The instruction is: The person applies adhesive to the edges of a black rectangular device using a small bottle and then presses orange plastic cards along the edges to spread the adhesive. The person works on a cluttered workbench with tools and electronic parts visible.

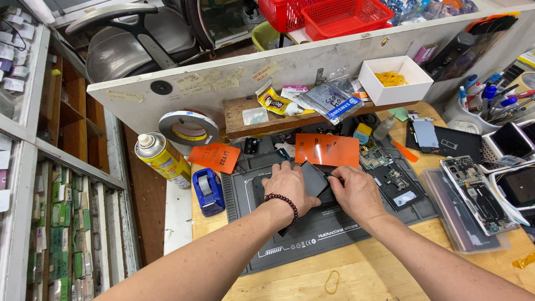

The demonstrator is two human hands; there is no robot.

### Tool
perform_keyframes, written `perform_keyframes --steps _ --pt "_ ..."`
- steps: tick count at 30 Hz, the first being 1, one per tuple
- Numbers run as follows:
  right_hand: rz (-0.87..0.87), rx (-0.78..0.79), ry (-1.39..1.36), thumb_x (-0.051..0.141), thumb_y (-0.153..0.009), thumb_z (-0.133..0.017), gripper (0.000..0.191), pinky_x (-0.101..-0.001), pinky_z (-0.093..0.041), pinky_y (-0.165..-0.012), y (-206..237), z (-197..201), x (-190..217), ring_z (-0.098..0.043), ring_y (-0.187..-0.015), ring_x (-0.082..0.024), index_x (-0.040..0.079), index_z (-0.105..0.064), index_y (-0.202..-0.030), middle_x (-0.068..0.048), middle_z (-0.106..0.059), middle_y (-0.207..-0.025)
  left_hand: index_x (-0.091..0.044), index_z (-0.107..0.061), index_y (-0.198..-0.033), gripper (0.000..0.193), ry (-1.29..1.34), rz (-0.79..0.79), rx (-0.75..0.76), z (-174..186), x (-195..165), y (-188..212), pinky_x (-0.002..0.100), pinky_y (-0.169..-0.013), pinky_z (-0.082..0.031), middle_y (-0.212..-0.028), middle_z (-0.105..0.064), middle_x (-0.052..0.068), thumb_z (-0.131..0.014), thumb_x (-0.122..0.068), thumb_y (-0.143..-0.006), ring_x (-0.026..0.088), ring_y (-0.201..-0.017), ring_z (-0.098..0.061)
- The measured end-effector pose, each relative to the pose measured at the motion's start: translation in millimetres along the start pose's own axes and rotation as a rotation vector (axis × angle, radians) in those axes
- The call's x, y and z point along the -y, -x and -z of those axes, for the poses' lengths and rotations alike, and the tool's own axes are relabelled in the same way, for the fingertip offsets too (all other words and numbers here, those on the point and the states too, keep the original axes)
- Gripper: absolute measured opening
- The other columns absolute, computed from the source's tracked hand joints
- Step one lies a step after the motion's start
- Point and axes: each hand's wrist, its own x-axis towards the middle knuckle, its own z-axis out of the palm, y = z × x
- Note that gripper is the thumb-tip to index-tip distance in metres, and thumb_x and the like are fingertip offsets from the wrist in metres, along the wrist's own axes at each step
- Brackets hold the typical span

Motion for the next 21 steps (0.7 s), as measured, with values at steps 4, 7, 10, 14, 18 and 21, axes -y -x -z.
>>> perform_keyframes --steps 4,7,10,14,18,21 --pt "0.001 0.009 -0.007 0.018 -0.086 -0.073 0.016 -0.0424 -0.056 -0.074 -1 -2 -3 -0.071 -0.079 -0.033 0.002 -0.072 -0.090 -0.014 -0.074 -0.085 0.000 -0.063 -0.126 0.076 -0.010 0.005 0.026 -1 -1 -2 0.053 -0.100 -0.046 -0.131 -0.054 0.016 -0.091 -0.043 -0.070 0.033 -0.129 -0.047" --pt "0.039 -0.013 -0.004 0.017 -0.086 -0.073 0.016 -0.0431 -0.056 -0.075 -2 -3 -1 -0.071 -0.080 -0.034 0.002 -0.072 -0.089 -0.015 -0.074 -0.085 0.001 -0.061 -0.128 0.078 -0.035 0.012 0.048 0 -1 -3 0.053 -0.100 -0.046 -0.132 -0.053 0.017 -0.091 -0.044 -0.072 0.033 -0.129 -0.047" --pt "-0.030 0.014 -0.009 0.019 -0.086 -0.072 0.017 -0.0439 -0.055 -0.075 -4 -2 1 -0.071 -0.081 -0.035 0.002 -0.072 -0.090 -0.015 -0.074 -0.085 0.001 -0.060 -0.129 0.079 -0.041 0.016 0.044 0 -3 -3 0.053 -0.100 -0.046 -0.133 -0.052 0.016 -0.091 -0.044 -0.072 0.033 -0.130 -0.046" --pt "-0.278 0.194 0.015 0.025 -0.089 -0.071 0.021 -0.0446 -0.055 -0.077 -15 0 0 -0.072 -0.084 -0.036 0.005 -0.074 -0.093 -0.017 -0.075 -0.085 0.001 -0.059 -0.129 0.080 -0.053 0.031 0.019 -1 -5 -2 0.053 -0.101 -0.045 -0.136 -0.050 0.016 -0.092 -0.044 -0.071 0.033 -0.132 -0.045" --pt "-0.311 0.250 0.057 0.028 -0.086 -0.072 0.023 -0.0460 -0.055 -0.078 -23 -1 -2 -0.073 -0.087 -0.035 0.005 -0.074 -0.088 -0.018 -0.075 -0.084 0.000 -0.059 -0.129 0.079 -0.046 0.041 0.021 -3 -5 2 0.054 -0.099 -0.046 -0.135 -0.051 0.015 -0.091 -0.044 -0.071 0.033 -0.131 -0.045" --pt "-0.393 0.285 0.069 0.029 -0.086 -0.072 0.024 -0.0451 -0.055 -0.081 -27 -1 -2 -0.072 -0.089 -0.035 0.006 -0.075 -0.087 -0.018 -0.076 -0.085 0.001 -0.060 -0.128 0.080 -0.039 0.031 -0.003 -3 -5 2 0.054 -0.100 -0.046 -0.135 -0.051 0.016 -0.092 -0.044 -0.071 0.033 -0.131 -0.045"
